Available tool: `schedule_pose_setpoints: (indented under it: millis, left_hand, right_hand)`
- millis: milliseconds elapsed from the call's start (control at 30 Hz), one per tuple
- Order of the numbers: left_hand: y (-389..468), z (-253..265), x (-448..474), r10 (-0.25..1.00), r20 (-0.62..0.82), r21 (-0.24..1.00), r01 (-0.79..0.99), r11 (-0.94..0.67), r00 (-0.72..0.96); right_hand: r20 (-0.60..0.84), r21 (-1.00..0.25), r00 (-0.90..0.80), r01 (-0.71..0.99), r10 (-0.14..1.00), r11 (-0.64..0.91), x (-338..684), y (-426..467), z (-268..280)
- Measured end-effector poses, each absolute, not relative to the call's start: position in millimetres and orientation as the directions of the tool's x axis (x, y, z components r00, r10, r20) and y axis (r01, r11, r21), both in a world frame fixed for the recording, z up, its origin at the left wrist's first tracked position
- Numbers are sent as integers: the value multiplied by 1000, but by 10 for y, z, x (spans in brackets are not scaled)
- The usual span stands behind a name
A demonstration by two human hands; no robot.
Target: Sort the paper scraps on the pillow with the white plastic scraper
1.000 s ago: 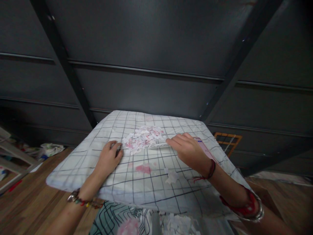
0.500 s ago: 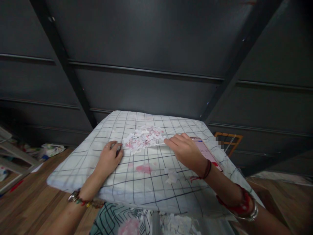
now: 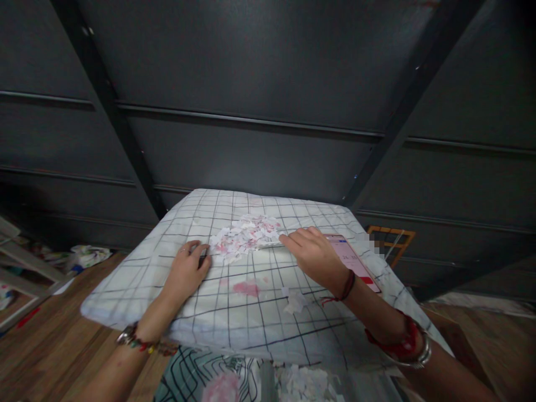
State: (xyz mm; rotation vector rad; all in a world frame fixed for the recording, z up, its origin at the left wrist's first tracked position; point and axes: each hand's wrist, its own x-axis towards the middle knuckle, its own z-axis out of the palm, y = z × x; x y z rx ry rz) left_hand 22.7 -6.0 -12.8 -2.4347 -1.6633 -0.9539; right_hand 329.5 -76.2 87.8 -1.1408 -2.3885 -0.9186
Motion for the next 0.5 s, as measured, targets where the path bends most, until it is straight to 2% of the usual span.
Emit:
schedule_pose_setpoints:
  millis: [267,500]
  left_hand:
    - [-59,-129,229,830,506,308,851,-426,233]
    - [-51,-130,228,829,498,266,865,-425,254]
  right_hand:
    - [533,393,-635,771,559,501,3307,-887,964]
    - [565,424,-642,765,519,484,3265,-882,979]
